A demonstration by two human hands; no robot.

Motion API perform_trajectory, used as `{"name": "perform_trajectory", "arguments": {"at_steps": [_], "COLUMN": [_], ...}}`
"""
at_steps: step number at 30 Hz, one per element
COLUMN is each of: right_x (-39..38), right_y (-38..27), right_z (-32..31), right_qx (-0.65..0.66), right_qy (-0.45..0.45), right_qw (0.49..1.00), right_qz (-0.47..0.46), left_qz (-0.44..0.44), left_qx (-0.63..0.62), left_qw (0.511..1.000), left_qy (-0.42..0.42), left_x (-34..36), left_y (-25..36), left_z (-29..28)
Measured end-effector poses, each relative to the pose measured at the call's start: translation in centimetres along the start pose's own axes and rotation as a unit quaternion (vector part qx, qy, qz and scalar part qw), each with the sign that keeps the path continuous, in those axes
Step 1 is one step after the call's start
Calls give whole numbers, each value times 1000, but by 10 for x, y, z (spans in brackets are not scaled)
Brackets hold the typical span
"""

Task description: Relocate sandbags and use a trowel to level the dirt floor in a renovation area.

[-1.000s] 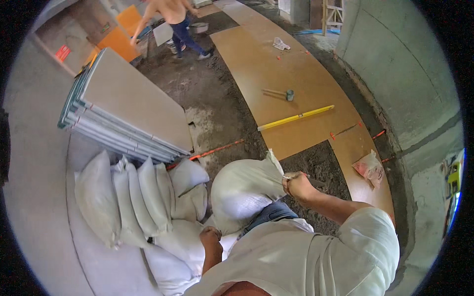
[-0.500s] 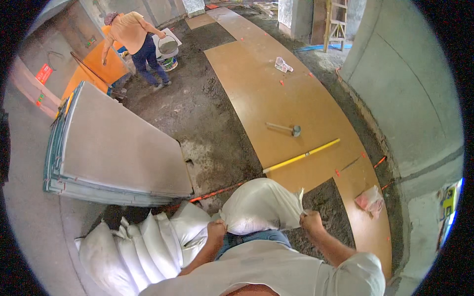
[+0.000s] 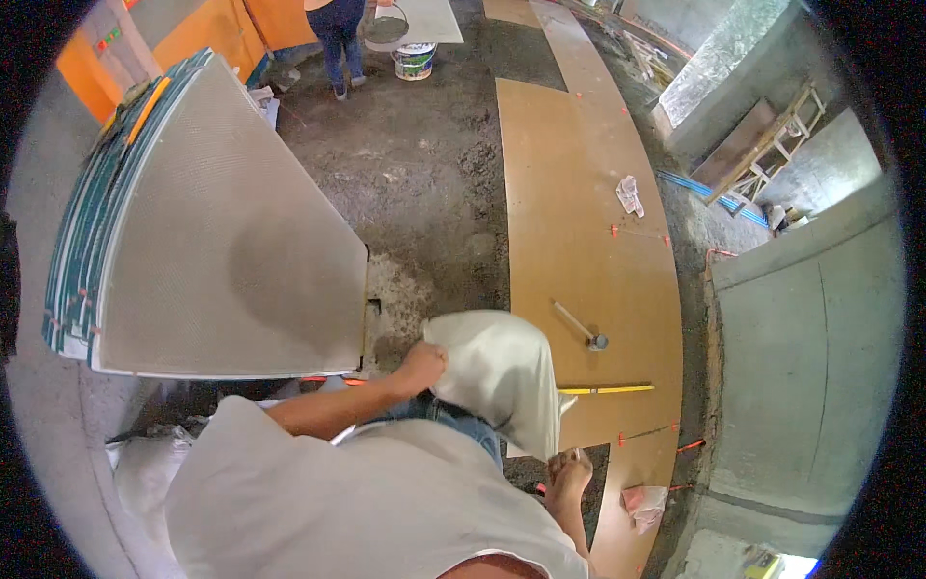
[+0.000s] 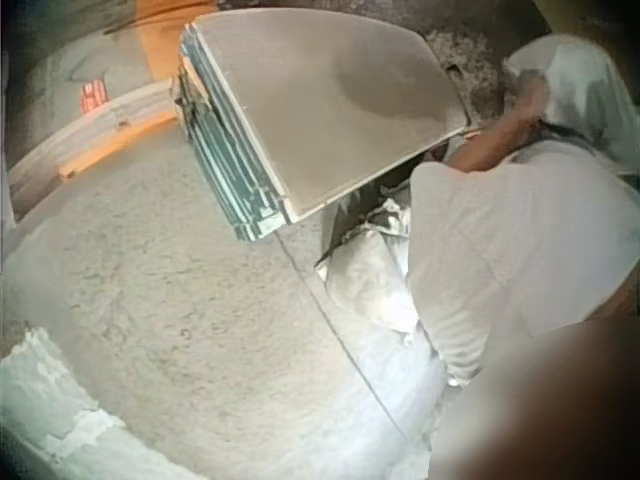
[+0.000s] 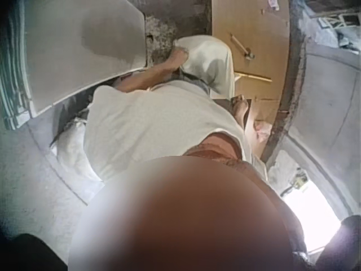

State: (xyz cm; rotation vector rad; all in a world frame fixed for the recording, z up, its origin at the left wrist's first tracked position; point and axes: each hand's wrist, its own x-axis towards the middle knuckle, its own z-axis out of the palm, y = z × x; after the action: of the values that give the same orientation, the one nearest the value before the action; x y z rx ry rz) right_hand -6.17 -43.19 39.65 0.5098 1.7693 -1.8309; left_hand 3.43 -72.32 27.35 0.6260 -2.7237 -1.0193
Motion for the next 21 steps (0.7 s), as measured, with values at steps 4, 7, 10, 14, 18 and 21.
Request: {"name": "perform_trajectory", "arguments": {"at_steps": [4, 7, 10, 14, 18, 21], "right_x": [30, 84, 128, 199, 248, 288], "right_y": [-21, -26, -45, -76, -121, -143], "right_z": [77, 115, 174, 259, 351, 400], "right_qx": [6, 51, -15, -19, -121, -159], "right_qy": [30, -32, -41, -30, -47, -78], "right_qw": [999, 998, 998, 999, 992, 984], "right_qz": [-26, -35, -37, -28, -8, -3], "left_qz": [-128, -130, -155, -223, -225, -259], "left_qx": [-167, -226, -244, -236, -210, -215], "left_qw": [977, 964, 956, 941, 945, 934], "left_qy": [21, 52, 57, 94, 113, 121], "left_x": [66, 114, 168, 240, 302, 351], "left_y": [-14, -43, -86, -130, -182, -213], "left_z": [-74, -90, -96, -122, -142, -156]}}
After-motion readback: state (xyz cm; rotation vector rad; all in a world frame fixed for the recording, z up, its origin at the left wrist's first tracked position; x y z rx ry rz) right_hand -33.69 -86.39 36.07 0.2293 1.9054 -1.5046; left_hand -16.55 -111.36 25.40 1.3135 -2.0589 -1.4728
